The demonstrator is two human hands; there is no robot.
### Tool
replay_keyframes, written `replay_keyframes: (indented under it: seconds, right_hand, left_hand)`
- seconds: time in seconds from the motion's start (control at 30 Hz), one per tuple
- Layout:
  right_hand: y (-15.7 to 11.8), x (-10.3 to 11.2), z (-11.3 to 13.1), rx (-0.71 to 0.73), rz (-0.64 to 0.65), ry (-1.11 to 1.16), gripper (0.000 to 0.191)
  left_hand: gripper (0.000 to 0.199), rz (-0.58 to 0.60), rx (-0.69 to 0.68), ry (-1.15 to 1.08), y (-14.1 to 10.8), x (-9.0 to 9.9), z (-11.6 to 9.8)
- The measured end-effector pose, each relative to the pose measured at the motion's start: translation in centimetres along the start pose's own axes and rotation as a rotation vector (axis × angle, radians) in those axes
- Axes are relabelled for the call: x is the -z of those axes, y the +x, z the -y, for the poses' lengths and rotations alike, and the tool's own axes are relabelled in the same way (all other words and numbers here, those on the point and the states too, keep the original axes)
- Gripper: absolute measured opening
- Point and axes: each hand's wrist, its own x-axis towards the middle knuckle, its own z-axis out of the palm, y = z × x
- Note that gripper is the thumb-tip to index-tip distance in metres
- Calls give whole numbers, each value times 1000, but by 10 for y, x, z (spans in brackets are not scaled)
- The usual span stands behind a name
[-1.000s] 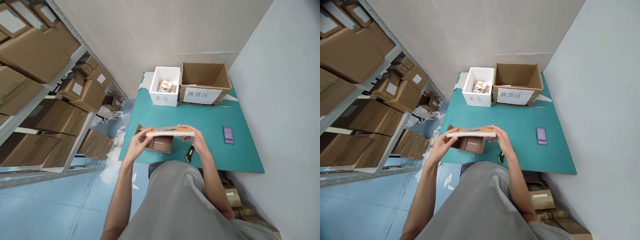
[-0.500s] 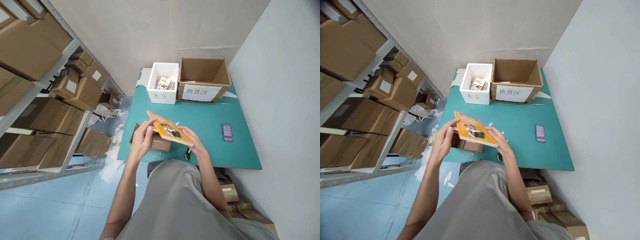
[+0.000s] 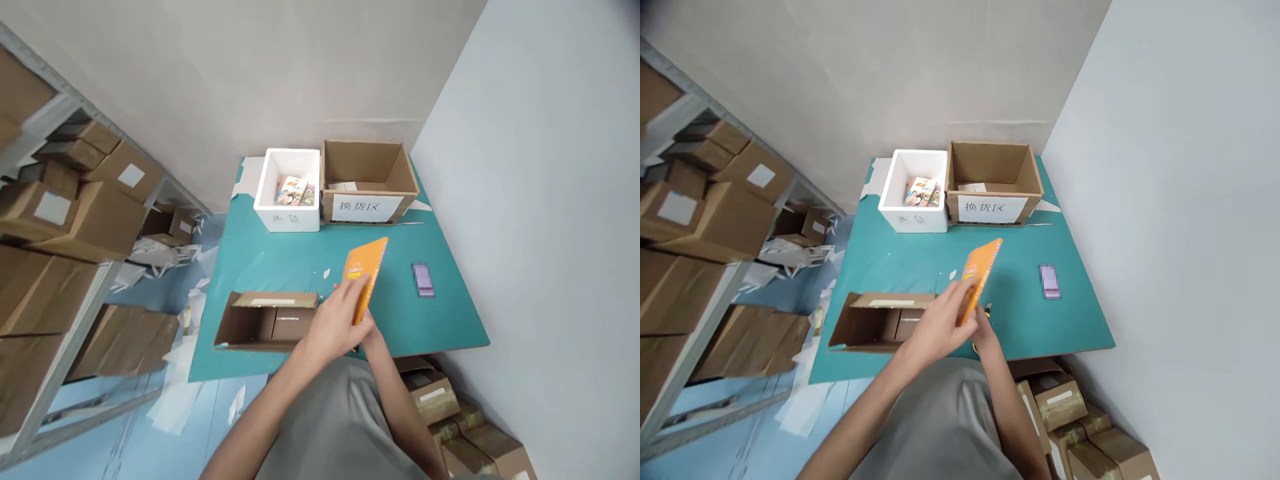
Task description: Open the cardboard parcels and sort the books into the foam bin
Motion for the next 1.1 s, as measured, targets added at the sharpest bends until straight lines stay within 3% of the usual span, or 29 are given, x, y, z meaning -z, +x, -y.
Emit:
replay_keyframes:
  seconds: [0.1, 0.17, 0.27, 0.37, 0.53, 0.63, 0.7, 0.77, 0.83, 0.93, 1.0, 1.1]
  right_hand:
    - [24, 36, 14, -153, -13, 190, 51]
    - [43, 53, 29, -157, -54, 235, 65]
    - [87, 69, 61, -118, 12, 103, 78]
    - [150, 77, 97, -22, 70, -53, 89]
    - [270, 70, 152, 212, -27, -127, 77]
    - [327, 60, 164, 256, -94, -94, 78]
    - [347, 59, 155, 185, -188, -59, 84]
    - [344, 65, 130, 124, -252, -77, 85]
    - [317, 77, 92, 111, -249, -138, 77]
    - [240, 96, 20, 30, -202, -207, 68]
    - [174, 101, -27, -147, -133, -246, 69]
    - [79, 96, -78, -444, 40, -270, 73]
  left_hand:
    - [42, -123, 221, -291, 28, 18, 43]
    - [46, -164, 341, -404, 54, 24, 71]
    - [54, -212, 345, -434, 100, 26, 99]
    - [67, -249, 338, -506, 154, 31, 111]
    - [70, -284, 233, -620, 258, 54, 110]
    - [68, -327, 163, -603, 304, 71, 111]
    - [69, -415, 172, -574, 309, 81, 121]
    - [68, -496, 202, -535, 287, 89, 142]
    - [69, -524, 206, -477, 237, 99, 172]
    - [79, -638, 296, -332, 124, 120, 223]
    - [84, -716, 443, -152, 40, 136, 251]
    - [88, -687, 690, 52, -72, 151, 270]
